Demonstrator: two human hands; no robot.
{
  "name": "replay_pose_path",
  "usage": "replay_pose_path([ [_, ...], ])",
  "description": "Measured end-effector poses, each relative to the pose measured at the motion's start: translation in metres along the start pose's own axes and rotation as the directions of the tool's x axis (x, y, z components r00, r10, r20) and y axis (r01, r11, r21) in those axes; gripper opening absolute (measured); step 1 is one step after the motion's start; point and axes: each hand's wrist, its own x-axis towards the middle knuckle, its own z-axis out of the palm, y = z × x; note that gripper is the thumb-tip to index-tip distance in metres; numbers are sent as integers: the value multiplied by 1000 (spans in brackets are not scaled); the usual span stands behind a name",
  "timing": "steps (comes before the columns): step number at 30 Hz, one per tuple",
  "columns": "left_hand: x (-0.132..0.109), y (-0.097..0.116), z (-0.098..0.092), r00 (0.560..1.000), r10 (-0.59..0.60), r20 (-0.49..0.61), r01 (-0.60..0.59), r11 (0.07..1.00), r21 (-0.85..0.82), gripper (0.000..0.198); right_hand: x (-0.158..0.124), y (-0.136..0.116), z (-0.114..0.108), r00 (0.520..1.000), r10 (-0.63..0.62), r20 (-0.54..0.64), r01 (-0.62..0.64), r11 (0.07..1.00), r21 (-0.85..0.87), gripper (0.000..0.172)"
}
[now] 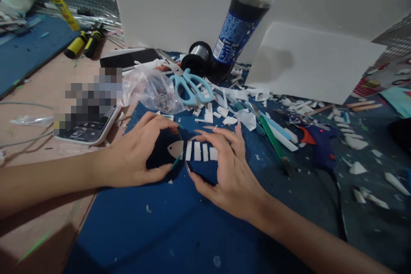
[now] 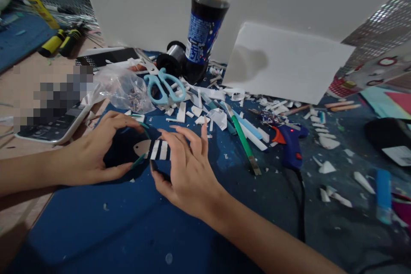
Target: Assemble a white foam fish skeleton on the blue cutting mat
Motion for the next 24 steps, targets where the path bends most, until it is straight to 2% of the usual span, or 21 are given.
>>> replay_pose_path([
  [7, 0, 0, -1, 1000, 5, 23, -5, 1000, -4, 49, -1, 1, 0, 1000, 14, 26, -15, 1000, 14, 52],
  [24, 0, 3, 0, 1000, 4, 17, -4, 1000, 16, 50, 0, 1, -1, 1000, 7, 1, -7, 1000, 20, 51],
])
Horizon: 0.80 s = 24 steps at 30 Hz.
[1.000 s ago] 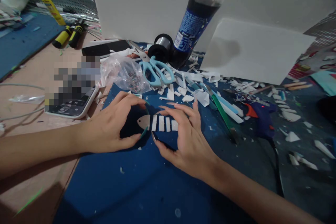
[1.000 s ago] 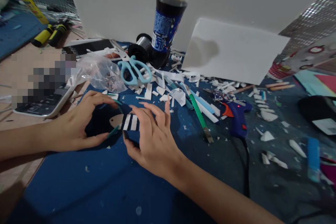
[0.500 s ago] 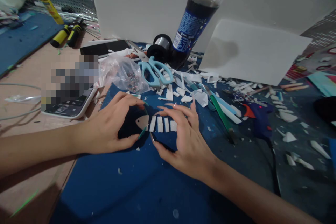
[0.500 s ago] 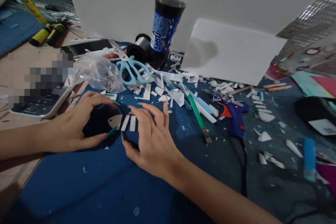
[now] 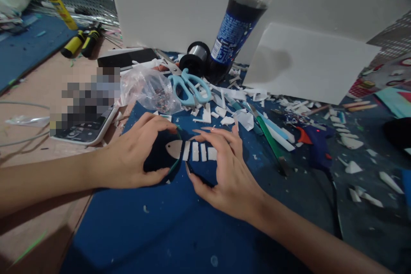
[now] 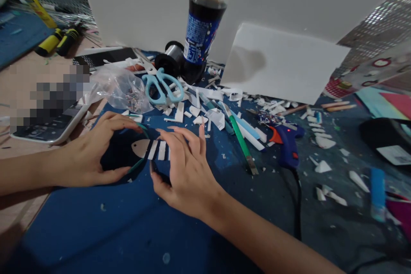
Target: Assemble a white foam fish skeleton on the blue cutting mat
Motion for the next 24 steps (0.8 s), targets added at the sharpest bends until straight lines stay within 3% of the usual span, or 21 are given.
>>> replay_pose_path([
  [24, -1, -2, 2, 1000, 18, -25, -17, 999, 37, 46, -2, 2, 1, 1000, -21, 0, 21, 999, 28, 50],
])
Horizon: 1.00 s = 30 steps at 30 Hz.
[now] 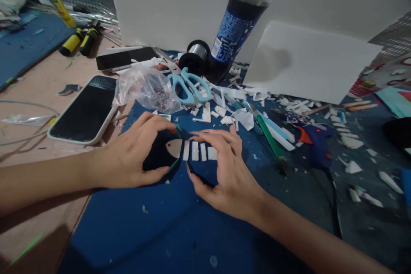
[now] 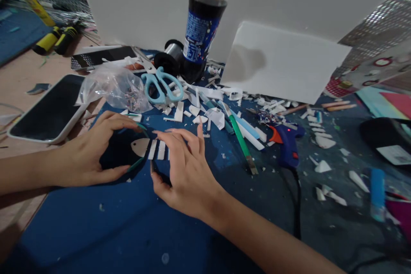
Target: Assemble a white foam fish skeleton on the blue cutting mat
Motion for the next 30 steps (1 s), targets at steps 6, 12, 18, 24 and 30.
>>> replay_pose_path([
  [6, 0, 1, -1, 1000, -5, 9, 4, 1000, 17, 46, 2, 1, -2, 999, 8, -43, -9, 1000, -19, 53],
  [12, 0, 0, -4, 998, -22, 63, 21, 1000, 19, 48, 3, 17, -33, 988, -81, -132, 64, 990, -129, 59],
  [18, -1, 3, -1, 995, -98, 23, 98, 995, -3, 44, 1, 39, -38, 989, -141, -44, 137, 986, -95, 54],
  [24, 0, 5, -1, 993, -102, 55, 100, 994, 38, 45, -3, 42, -29, 988, -154, -13, 153, 987, -51, 54],
  [30, 0, 5, -1, 993, -105, 51, 103, 994, 43, 48, -2, 44, -35, 983, -163, 88, 173, 979, -110, 53],
])
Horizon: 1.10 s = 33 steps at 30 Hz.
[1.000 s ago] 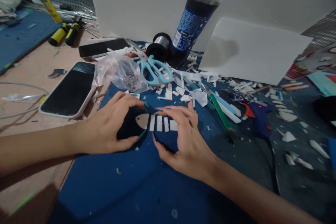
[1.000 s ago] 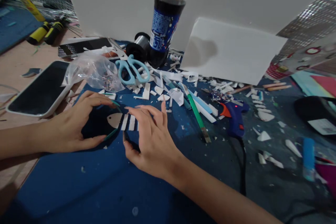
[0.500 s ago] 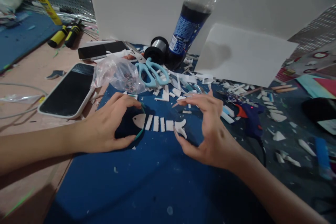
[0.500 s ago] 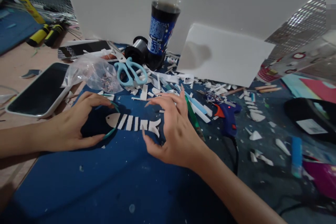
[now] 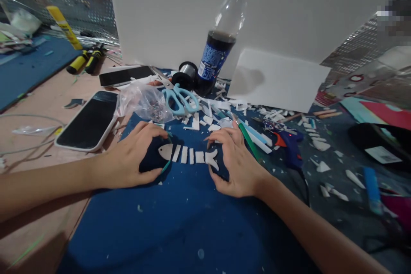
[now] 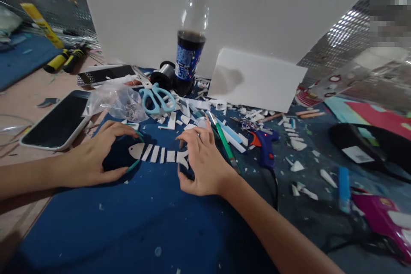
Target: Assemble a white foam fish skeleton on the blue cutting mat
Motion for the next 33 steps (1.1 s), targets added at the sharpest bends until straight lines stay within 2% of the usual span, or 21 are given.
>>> replay_pose_path([
  [11, 0, 0, 1, 1000, 5, -22, -4, 1000, 5, 49, -2, 0, -1, 999, -10, 42, 10, 1000, -6, 48],
  [21, 0, 0, 1, 1000, -4, -12, 4, 1000, 1, 49, -1, 1, -2, 999, -6, 45, 6, 1000, -10, 49],
  [33, -1, -2, 2, 997, 81, -1, -80, 995, 60, 51, -2, 0, -3, 999, -42, 10, 43, 998, -42, 49],
])
